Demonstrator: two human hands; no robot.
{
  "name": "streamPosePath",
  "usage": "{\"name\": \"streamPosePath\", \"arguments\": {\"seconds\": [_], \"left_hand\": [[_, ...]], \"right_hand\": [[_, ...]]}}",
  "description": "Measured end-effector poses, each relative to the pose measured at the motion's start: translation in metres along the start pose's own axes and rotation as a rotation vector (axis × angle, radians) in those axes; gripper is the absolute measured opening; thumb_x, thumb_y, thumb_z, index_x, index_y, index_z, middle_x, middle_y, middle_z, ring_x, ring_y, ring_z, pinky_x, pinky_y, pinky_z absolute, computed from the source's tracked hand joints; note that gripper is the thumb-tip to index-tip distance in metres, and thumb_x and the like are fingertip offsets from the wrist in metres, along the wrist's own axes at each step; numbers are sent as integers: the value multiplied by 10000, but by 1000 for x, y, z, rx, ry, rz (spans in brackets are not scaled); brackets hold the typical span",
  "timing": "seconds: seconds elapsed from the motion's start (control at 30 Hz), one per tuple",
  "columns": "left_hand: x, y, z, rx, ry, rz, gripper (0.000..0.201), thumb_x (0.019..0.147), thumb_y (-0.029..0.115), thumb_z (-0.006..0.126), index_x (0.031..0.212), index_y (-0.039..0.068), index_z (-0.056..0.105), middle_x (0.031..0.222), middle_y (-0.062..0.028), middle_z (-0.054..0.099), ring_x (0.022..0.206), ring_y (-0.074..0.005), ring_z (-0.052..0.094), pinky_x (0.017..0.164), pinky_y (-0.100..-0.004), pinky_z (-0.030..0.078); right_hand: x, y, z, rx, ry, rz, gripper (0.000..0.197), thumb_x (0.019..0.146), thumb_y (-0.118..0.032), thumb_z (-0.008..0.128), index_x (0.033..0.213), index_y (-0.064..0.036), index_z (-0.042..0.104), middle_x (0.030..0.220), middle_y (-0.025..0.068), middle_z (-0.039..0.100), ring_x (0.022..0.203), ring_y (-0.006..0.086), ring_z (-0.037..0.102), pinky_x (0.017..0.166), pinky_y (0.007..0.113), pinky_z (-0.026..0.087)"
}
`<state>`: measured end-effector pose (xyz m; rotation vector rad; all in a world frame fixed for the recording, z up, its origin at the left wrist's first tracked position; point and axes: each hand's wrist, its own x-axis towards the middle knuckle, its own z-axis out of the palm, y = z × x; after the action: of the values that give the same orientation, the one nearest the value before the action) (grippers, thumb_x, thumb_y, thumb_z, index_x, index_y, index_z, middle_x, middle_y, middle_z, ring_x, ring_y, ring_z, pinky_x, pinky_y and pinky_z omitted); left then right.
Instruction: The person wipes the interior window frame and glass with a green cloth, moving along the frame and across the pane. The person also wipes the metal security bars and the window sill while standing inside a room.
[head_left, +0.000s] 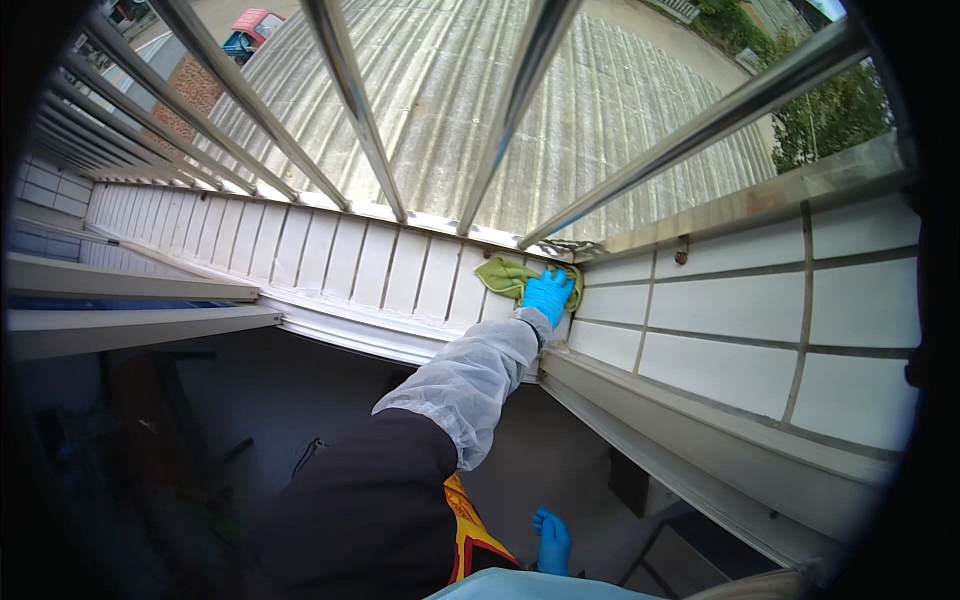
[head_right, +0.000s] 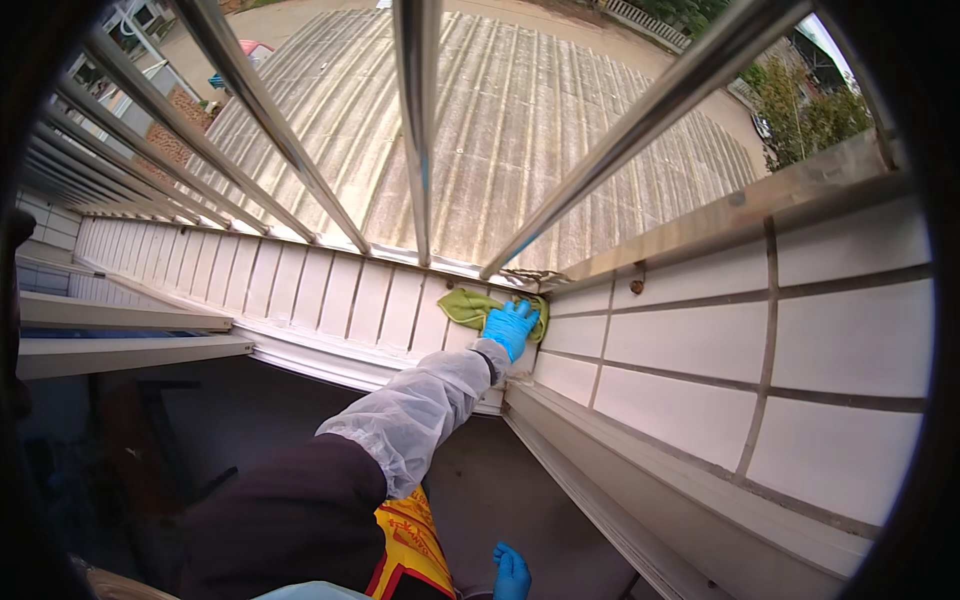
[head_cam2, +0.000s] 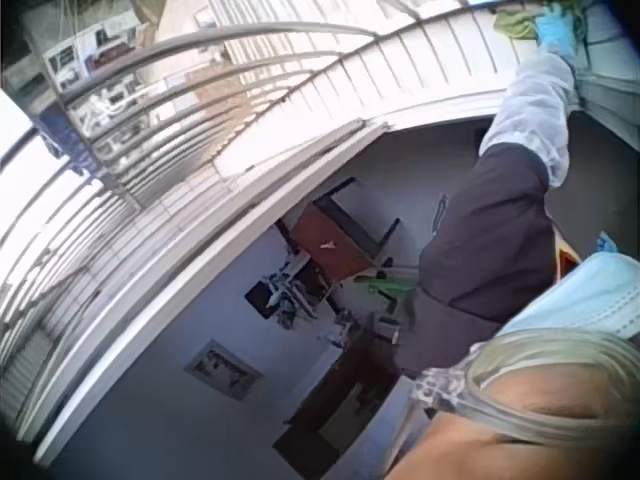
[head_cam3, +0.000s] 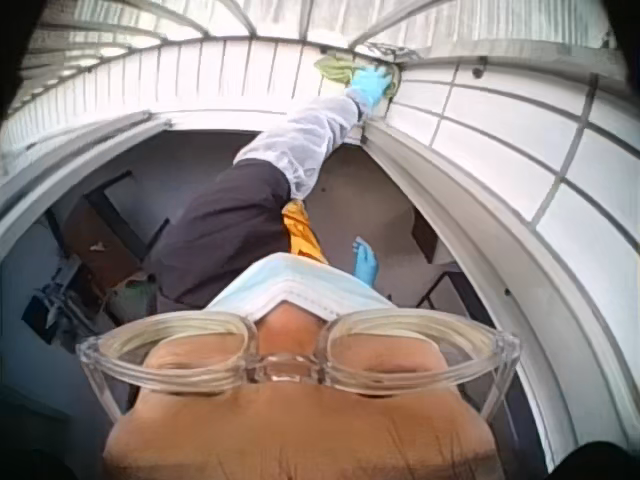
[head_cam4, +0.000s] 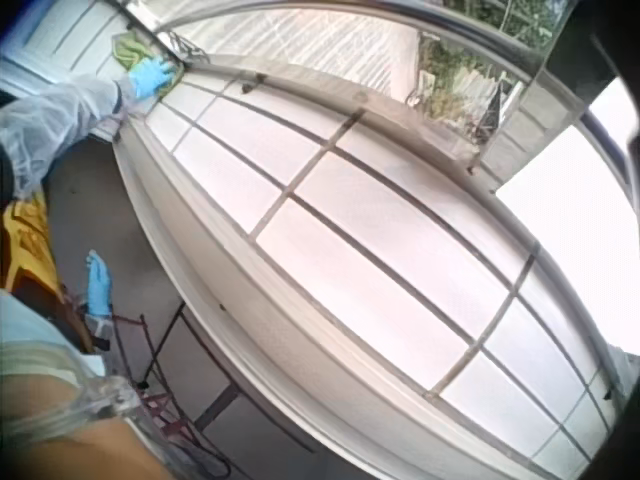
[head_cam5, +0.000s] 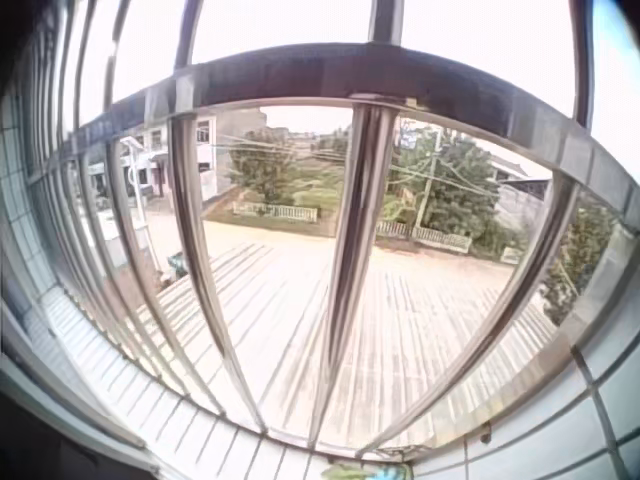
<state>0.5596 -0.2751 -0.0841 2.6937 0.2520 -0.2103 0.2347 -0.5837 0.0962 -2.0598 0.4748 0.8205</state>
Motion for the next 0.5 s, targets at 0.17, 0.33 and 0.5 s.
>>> {"name": "streamPosePath", "arguments": {"seconds": [0.17, 0.33, 0.5], "left_hand": [[-74, -34, -5, 3, -71, 235, 241, 782, 182, 595, 1008, 225, 670, 1106, -52, 598, 1022, -254, 576, 790, -385, 495], [-100, -63, 3, -279, -562, 63, 221, 808, 229, 573, 976, 148, 691, 996, -99, 662, 941, -260, 611, 775, -378, 480], [-194, -107, -22, -995, -943, 9, 212, 729, 171, 580, 885, 77, 689, 898, -27, 660, 834, -163, 578, 747, -324, 451]], "right_hand": [[36, -19, 20, -90, -106, -115, 314, 981, -240, 466, 1154, -25, 617, 1048, 118, 650, 936, 191, 620, 861, 333, 504], [54, -56, 34, -73, -203, -266, 303, 978, -226, 473, 1153, -24, 616, 1053, 112, 646, 925, 193, 617, 867, 326, 501], [53, -69, 41, -36, -272, -270, 273, 969, -160, 477, 1162, -14, 603, 1084, 107, 635, 959, 183, 607, 864, 320, 496]]}}
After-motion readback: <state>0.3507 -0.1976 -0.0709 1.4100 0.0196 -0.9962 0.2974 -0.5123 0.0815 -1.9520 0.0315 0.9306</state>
